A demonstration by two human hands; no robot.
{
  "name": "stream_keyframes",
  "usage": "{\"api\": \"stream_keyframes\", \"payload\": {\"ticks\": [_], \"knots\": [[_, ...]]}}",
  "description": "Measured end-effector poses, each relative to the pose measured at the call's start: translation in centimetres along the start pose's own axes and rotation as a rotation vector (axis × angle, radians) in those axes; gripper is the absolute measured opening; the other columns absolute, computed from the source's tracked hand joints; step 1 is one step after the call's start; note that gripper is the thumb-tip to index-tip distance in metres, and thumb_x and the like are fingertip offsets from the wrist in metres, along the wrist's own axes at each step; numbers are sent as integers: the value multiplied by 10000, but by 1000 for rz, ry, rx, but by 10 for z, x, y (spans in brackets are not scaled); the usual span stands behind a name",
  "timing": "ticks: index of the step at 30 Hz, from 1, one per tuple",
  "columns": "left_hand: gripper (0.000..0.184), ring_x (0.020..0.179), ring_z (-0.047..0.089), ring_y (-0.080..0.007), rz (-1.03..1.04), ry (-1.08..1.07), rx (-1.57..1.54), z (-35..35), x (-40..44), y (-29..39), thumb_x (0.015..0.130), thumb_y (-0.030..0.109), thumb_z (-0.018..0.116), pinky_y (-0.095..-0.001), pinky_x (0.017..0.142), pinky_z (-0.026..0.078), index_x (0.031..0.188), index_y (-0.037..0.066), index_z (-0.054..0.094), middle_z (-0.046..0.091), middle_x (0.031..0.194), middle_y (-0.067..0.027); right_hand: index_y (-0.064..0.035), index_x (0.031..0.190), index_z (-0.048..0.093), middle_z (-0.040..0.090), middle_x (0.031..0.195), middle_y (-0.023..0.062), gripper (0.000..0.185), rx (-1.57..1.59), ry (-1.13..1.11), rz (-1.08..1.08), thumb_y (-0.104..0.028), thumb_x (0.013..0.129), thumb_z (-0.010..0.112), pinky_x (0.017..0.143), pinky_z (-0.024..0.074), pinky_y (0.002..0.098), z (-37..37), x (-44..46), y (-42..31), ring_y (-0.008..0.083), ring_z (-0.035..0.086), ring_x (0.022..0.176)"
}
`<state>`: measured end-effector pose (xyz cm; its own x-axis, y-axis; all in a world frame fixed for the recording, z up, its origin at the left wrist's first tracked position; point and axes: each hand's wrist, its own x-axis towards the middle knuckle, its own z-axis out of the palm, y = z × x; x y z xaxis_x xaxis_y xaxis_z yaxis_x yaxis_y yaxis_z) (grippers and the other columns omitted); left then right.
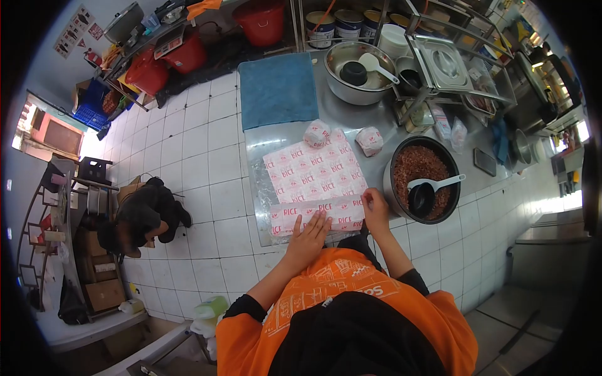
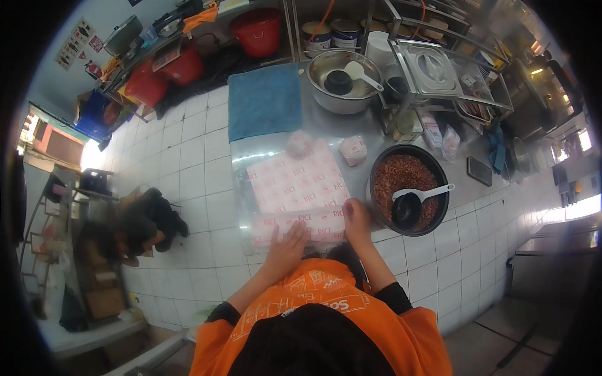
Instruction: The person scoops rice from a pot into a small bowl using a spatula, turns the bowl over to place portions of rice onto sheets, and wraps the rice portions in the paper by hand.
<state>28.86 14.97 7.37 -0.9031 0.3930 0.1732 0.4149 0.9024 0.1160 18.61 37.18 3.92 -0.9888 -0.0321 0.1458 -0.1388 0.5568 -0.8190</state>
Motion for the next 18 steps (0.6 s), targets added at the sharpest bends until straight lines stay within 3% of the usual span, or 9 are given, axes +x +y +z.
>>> {"api": "stream_keyframes", "payload": {"ticks": [1, 4, 7, 10, 12, 13, 15, 18], "knots": [[487, 1390, 368, -184, -5, -6, -12, 1, 0, -1, 885, 176, 498, -528, 1145, 153, 1366, 96, 499, 453, 1458, -91, -15, 1004, 596, 634, 1012, 152, 189, 31, 68, -57, 21, 821, 625, 807, 483, 344, -4, 0, -12, 298, 616, 965], [492, 1389, 371, -185, -16, -25, -50, 4, -3, -3, 883, 164, 499, -529, 1148, 152, 1369, 81, 491, 444, 1464, -103, -6, 1107, 587, 609, 1142, 169, 279, -169, -42, -574, -16, 834, 644, 867, 490, 371, -17, -18, -52, 308, 616, 1006], [465, 1364, 411, -200, -37, 7, -114, 9, -9, -9, 884, 134, 509, -528, 1146, 171, 1342, 52, 511, 481, 1426, -124, -11, 1134, 594, 634, 1127, 146, 321, -161, -328, -607, -55, 826, 676, 927, 481, 410, 6, -44, -60, 306, 603, 1067], [433, 1317, 469, -216, -103, 131, -182, 25, -19, -16, 872, 102, 542, -517, 1146, 193, 1297, 17, 541, 577, 1311, -138, -22, 1101, 615, 654, 1106, 132, 310, -115, -291, -477, -67, 806, 697, 956, 470, 422, 16, -54, -22, 307, 578, 1134], [409, 1266, 522, -227, -127, 164, -157, 33, -34, -20, 859, 94, 575, -507, 1148, 200, 1254, -11, 563, 645, 1207, -140, -31, 1087, 623, 666, 1060, 119, 293, -156, -287, -588, -66, 805, 695, 951, 463, 417, 14, -51, -7, 310, 581, 1103], [374, 1217, 552, -227, -154, 157, -209, 34, -37, -24, 853, 101, 593, -499, 1136, 222, 1215, 4, 591, 658, 1171, -136, -36, 1080, 627, 671, 1037, 112, 284, -177, -279, -641, -65, 805, 693, 948, 459, 414, 14, -48, -4, 312, 582, 1087], [306, 1119, 613, -228, -206, 161, -311, 35, -29, -35, 842, 115, 630, -482, 1113, 265, 1136, 34, 648, 685, 1101, -128, -45, 1080, 627, 668, 1013, 108, 277, -115, -281, -521, -85, 813, 690, 935, 450, 415, 19, -40, 1, 312, 587, 1032], [169, 949, 657, -237, -327, 2, -540, 37, -14, -69, 836, 151, 660, -476, 1050, 305, 987, 97, 712, 701, 1035, -103, -60, 1069, 633, 663, 984, 101, 260, -55, -294, -409, -112, 820, 688, 918, 436, 419, 22, -27, -5, 308, 583, 974]]}}
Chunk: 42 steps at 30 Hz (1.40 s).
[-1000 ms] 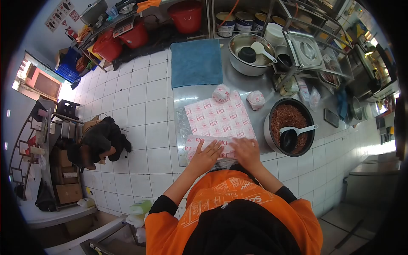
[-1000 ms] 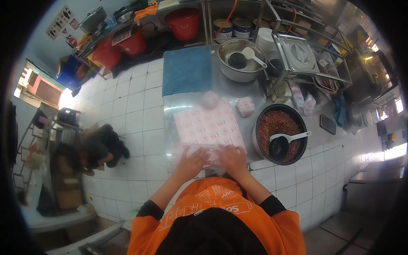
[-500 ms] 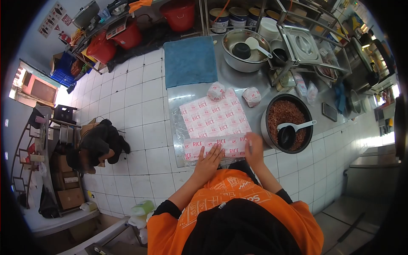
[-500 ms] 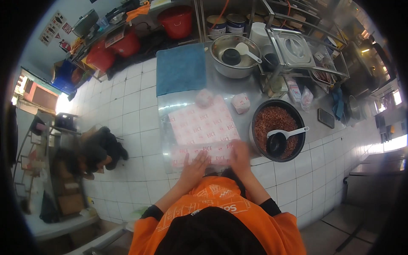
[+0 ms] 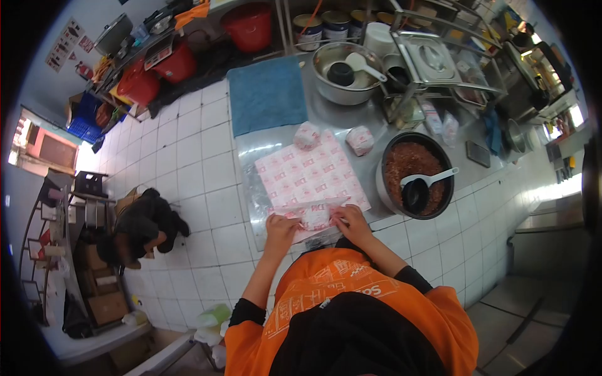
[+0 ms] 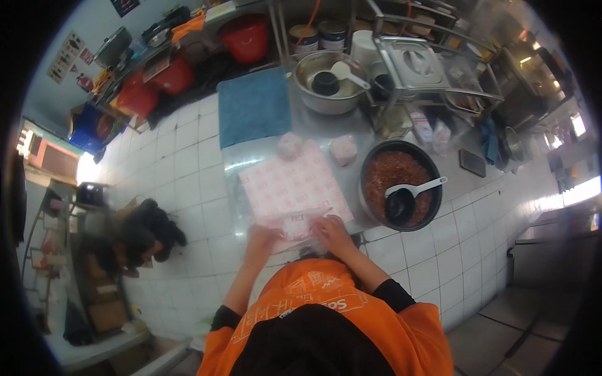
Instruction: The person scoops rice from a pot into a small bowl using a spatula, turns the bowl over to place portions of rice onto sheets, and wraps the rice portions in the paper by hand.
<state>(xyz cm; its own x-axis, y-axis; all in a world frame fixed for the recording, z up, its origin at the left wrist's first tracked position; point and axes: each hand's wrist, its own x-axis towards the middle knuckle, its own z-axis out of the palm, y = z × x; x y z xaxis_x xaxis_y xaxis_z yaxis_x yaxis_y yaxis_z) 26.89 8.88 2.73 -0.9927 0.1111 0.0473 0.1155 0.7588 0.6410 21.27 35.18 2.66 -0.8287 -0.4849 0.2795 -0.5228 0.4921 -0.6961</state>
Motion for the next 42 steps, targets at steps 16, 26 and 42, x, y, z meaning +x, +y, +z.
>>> {"api": "stream_keyframes", "payload": {"ticks": [16, 26, 42], "knots": [[708, 1092, 578, -329, 401, -559, 511, -9, 122, 21, 518, 166, 870, -481, 1011, 400, 1142, 39, 562, 583, 1170, -176, -130, 956, 683, 647, 879, 75, 446, -491, -528, -274, -285, 569, 842, 723, 519, 416, -18, 109, 10, 262, 652, 911], [239, 834, 619, -340, 222, -271, 351, -35, 89, 18, 664, 145, 759, -420, 787, 512, 824, 25, 626, 630, 794, -145, -44, 977, 565, 589, 948, 158, 203, -386, -360, -71, -118, 794, 614, 680, 535, 457, 6, 97, 12, 346, 662, 821], [682, 1388, 174, -464, -79, 163, 369, 49, -8, 51, 858, 279, 560, -582, 1129, 105, 1361, -125, 338, 168, 1495, -323, 59, 1448, 243, 298, 1440, 303, 731, -81, 49, -14, -223, 873, 595, 1071, 352, 455, 44, 18, -28, 464, 391, 1269]]}}
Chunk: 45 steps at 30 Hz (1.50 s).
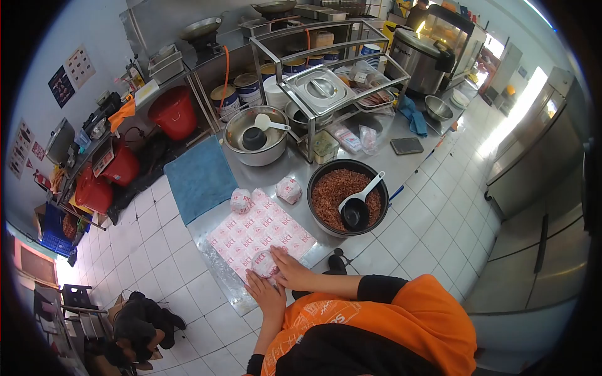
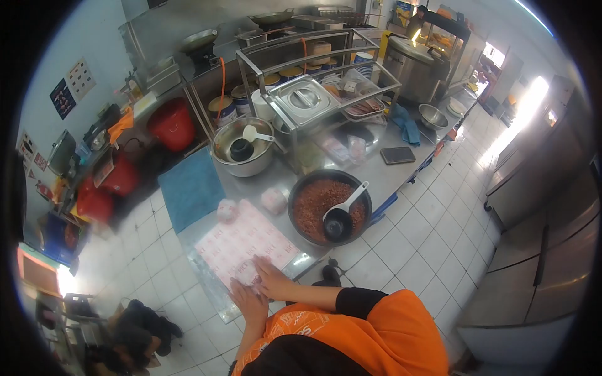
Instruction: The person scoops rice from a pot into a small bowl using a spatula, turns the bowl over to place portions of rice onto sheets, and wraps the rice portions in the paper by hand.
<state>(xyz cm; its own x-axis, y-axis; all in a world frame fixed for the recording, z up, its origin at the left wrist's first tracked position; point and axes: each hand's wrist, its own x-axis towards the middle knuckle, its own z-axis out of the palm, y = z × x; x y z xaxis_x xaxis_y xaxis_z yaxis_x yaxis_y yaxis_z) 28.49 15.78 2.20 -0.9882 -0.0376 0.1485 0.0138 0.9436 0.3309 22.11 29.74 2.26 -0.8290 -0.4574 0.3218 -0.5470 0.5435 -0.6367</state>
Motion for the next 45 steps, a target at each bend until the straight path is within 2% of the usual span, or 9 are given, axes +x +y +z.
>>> {"api": "stream_keyframes", "payload": {"ticks": [14, 16, 21, 27, 29, 33, 39, 41, 45], "knots": [[870, 1412, 41, -526, -31, -127, -50, 12, -2, -12, 872, 364, 580, -603, 1132, 34, 1450, -124, 150, 108, 1480, -408, -8, 1470, 283, 538, 1270, 234, 647, 451, -55, 228, -301, 963, 557, 1012, 423, 363, 66, 57, 6, 324, 542, 1166], [875, 1415, 54, -517, 21, -11, -49, 17, -7, -19, 877, 346, 580, -572, 1147, 42, 1465, -110, 120, 116, 1481, -406, -6, 1461, 299, 554, 1272, 168, 618, 964, -236, 648, -306, 978, 539, 1018, 435, 360, 15, 62, -25, 249, 562, 1152], [820, 1444, 147, -357, -83, 155, -1202, -45, -8, 14, 922, 284, 545, -437, 1181, 89, 1484, -81, 74, 194, 1532, -241, -62, 1441, 375, 544, 1234, 114, 507, 1639, -243, 765, -324, 1013, 445, 936, 474, 307, 10, 60, -47, 189, 553, 1101], [615, 1384, 314, -202, -230, 154, -1990, -48, -9, -2, 1000, 316, 460, -396, 1138, 252, 1486, 30, 214, 322, 1493, -99, -103, 1393, 462, 563, 1263, 95, 417, 1290, -378, 414, -309, 1048, 350, 1014, 403, 351, -12, 65, -69, 210, 516, 1186], [568, 1326, 404, -191, -334, 194, -2151, -39, -14, -3, 994, 315, 484, -395, 1101, 320, 1450, 34, 297, 414, 1435, -86, -115, 1351, 517, 575, 1234, 112, 406, 582, -278, 92, -314, 1049, 332, 977, 418, 351, -24, 64, -88, 238, 530, 1165], [497, 1183, 535, -176, -485, 218, -2061, -36, -16, -2, 970, 300, 544, -369, 999, 420, 1368, 36, 408, 539, 1306, -79, -115, 1269, 599, 601, 1169, 147, 426, 276, -72, -124, -333, 1051, 305, 886, 453, 344, -20, 62, -101, 295, 583, 1057], [519, 1110, 568, -270, -582, -74, -1339, -39, 3, -14, 931, 286, 601, -413, 973, 432, 1326, -13, 443, 567, 1244, -148, -83, 1258, 595, 641, 1109, 189, 407, 782, -266, 315, -307, 1051, 325, 871, 466, 326, -22, 69, -80, 300, 617, 985], [563, 1166, 528, -326, -521, -353, -803, -45, 18, -20, 913, 297, 616, -442, 1011, 398, 1325, -44, 438, 538, 1281, -204, -99, 1269, 590, 645, 1090, 191, 381, 639, -120, 219, -300, 1041, 361, 870, 474, 328, -2, 70, -39, 309, 623, 977], [609, 1320, 374, -373, -153, -4, -387, -53, 5, -4, 882, 351, 621, -485, 1088, 300, 1352, 3, 452, 430, 1402, -238, -141, 1310, 569, 633, 1107, 173, 357, -107, -165, 349, -277, 1005, 444, 928, 455, 375, -31, 86, 5, 309, 589, 1059]]}}
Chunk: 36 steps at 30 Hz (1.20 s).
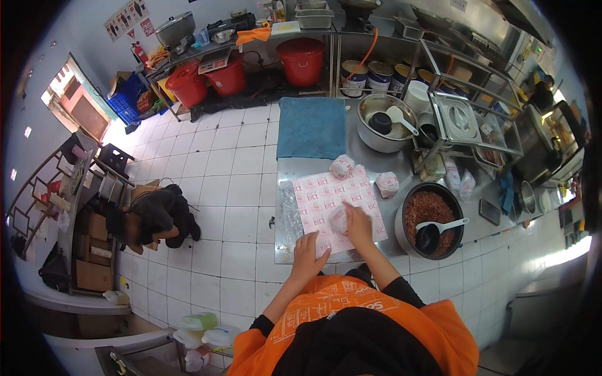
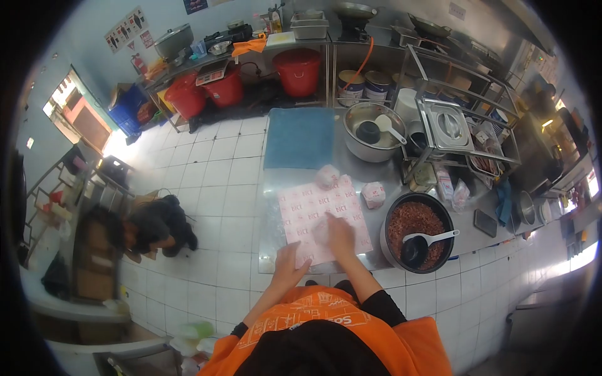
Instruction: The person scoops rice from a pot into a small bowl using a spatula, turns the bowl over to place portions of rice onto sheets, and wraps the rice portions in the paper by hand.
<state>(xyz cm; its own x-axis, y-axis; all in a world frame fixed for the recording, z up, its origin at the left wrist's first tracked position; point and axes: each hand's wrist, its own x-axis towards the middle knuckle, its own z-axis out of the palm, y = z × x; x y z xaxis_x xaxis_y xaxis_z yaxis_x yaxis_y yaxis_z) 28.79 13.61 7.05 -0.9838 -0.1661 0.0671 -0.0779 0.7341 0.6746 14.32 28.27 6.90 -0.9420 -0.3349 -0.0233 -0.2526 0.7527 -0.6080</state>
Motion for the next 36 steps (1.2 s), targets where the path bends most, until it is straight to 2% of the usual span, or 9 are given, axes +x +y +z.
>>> {"api": "stream_keyframes", "payload": {"ticks": [3, 7, 16, 22, 23, 25, 26, 29, 36], "knots": [[588, 1362, 322, -376, 204, -38, 215, 13, -7, -22, 875, 357, 623, -506, 1093, 281, 1365, 70, 471, 404, 1450, -190, -230, 1330, 561, 573, 1223, 153, 392, -128, 233, -144, -264, 939, 536, 974, 415, 466, -12, 1, 0, 339, 517, 1161], [537, 1340, 371, -359, 271, -17, 209, 16, -5, -33, 869, 356, 629, -509, 1090, 288, 1347, 139, 517, 442, 1438, -132, -353, 1287, 581, 439, 1394, 140, 497, -329, 134, -548, -271, 805, 666, 1007, 364, 515, 8, -12, -7, 397, 440, 1227], [508, 1273, 468, -298, 307, 114, 296, 23, -7, -32, 812, 353, 655, -479, 1075, 328, 1277, 158, 596, 530, 1360, -90, -303, 1327, 539, 385, 1461, 98, 536, -521, 499, 13, -256, 813, 684, 1081, 263, 520, -4, 80, 43, 304, 377, 1329], [496, 1241, 493, -298, 315, 166, 339, 27, -7, -35, 787, 363, 665, -483, 1047, 349, 1240, 166, 618, 558, 1324, -79, -331, 1376, 495, 361, 1498, 124, 555, -237, 438, -441, -325, 844, 654, 1079, 263, 565, 42, 112, -8, 384, 332, 1357], [489, 1237, 496, -298, 329, 172, 338, 28, -6, -34, 783, 363, 667, -487, 1042, 352, 1229, 167, 623, 561, 1319, -77, -304, 1341, 534, 370, 1495, 127, 506, 81, 342, -463, -317, 847, 644, 1091, 264, 547, 61, 124, -7, 377, 331, 1362], [478, 1213, 514, -306, 342, 195, 338, 30, -6, -34, 767, 361, 676, -496, 1025, 360, 1202, 166, 636, 574, 1300, -80, -236, 1231, 621, 392, 1486, 108, 377, 5, 357, -459, -291, 859, 614, 1112, 258, 518, 92, 149, 10, 348, 328, 1376], [474, 1201, 523, -314, 354, 207, 338, 34, -6, -35, 760, 359, 678, -500, 1021, 363, 1190, 163, 641, 579, 1291, -87, -195, 1157, 669, 405, 1480, 88, 309, -384, 436, -400, -271, 867, 595, 1123, 252, 509, 94, 157, 22, 325, 328, 1383], [465, 1179, 537, -331, 407, 227, 356, 37, -4, -41, 747, 355, 684, -504, 1015, 370, 1166, 157, 653, 590, 1270, -101, -127, 1018, 709, 431, 1463, 42, 225, -372, 438, -358, -220, 880, 557, 1135, 242, 501, 60, 150, 36, 277, 330, 1391], [484, 1164, 548, -322, 457, 321, 447, 53, -3, -60, 705, 381, 686, -507, 983, 401, 1141, 172, 663, 596, 1260, -91, -101, 960, 705, 451, 1443, 42, 195, -494, 415, -193, -188, 880, 550, 1145, 219, 490, 8, 115, 45, 260, 344, 1382]]}}
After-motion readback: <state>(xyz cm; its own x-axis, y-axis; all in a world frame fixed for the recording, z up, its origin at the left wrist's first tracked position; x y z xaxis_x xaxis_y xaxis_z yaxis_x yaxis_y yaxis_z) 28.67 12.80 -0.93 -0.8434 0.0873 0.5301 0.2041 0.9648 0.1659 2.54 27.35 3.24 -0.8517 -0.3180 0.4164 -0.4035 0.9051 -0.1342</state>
